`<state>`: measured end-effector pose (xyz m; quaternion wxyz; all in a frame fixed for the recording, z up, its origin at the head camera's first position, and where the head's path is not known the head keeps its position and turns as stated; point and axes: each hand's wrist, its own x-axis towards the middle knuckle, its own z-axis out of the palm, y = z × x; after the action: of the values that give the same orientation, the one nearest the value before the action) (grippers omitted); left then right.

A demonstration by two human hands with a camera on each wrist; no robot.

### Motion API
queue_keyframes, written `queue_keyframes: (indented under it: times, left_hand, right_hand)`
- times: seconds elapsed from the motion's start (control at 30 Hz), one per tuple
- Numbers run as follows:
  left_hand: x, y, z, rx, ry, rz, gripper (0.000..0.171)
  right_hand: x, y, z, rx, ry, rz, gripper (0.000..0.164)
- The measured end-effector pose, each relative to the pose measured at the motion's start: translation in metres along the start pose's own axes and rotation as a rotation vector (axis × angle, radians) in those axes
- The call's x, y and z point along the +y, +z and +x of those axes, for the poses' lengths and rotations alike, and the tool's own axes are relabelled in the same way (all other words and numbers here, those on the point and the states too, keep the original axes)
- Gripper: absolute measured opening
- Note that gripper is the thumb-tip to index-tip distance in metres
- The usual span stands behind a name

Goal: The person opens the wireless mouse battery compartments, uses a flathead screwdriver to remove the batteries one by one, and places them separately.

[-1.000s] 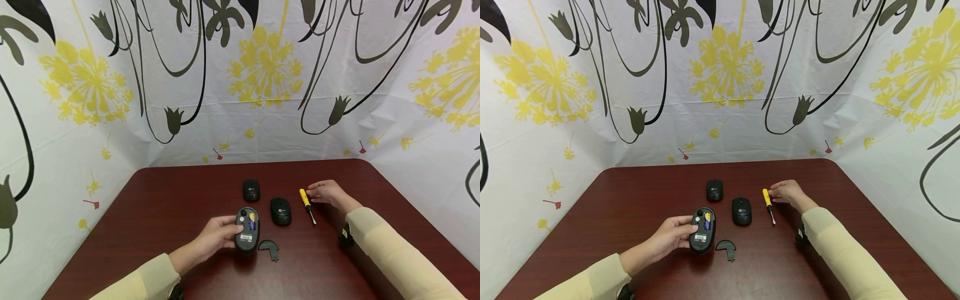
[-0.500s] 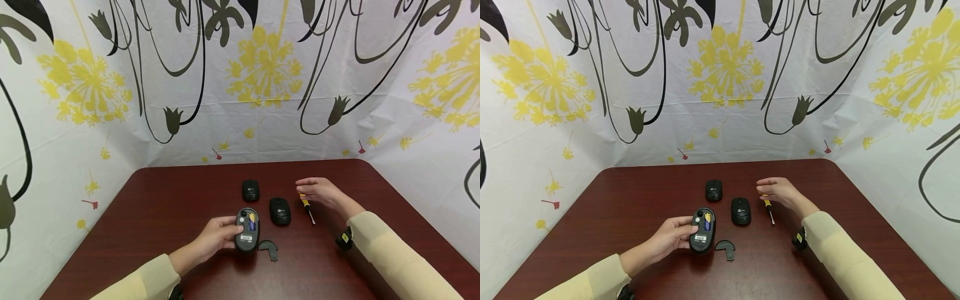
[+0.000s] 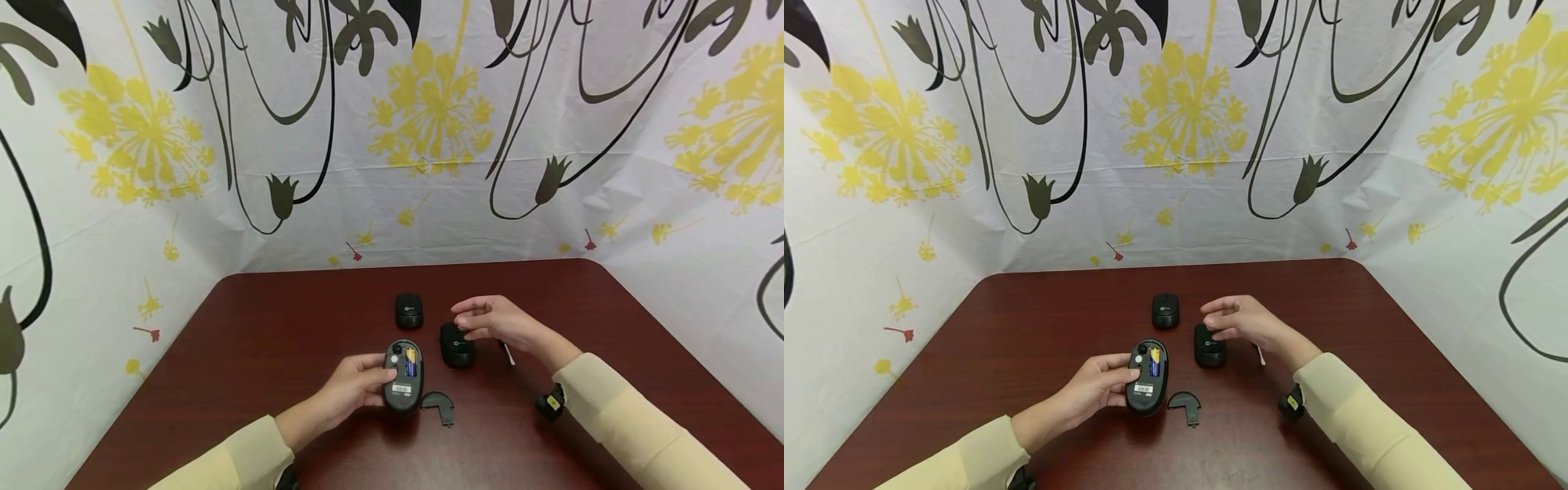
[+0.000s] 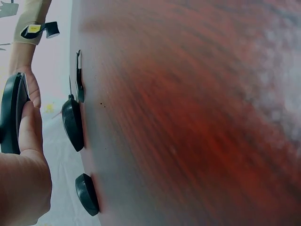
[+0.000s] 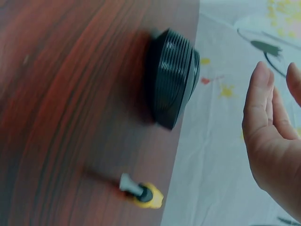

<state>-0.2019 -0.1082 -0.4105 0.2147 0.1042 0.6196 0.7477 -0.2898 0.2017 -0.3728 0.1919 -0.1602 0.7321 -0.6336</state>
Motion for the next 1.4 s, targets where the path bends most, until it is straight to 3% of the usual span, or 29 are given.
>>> queue_keyframes:
  times: [0.57, 0.97, 1.4]
  left_hand:
    - [-0.001, 0.0, 0.002, -0.014, -0.004, 0.007, 0.052]
    - [0.0, 0.001, 0.002, -0.03, -0.005, 0.018, 0.052]
    - [-0.001, -0.001, 0.002, -0.037, -0.028, 0.015, 0.051]
  right_hand:
    - [-0.012, 0.045, 0.005, -0.27, -0.156, -0.152, 0.036]
    - [-0.013, 0.061, 0.007, -0.341, -0.191, -0.209, 0.031]
    - [-0.01, 0.067, 0.014, -0.349, -0.217, -0.325, 0.025]
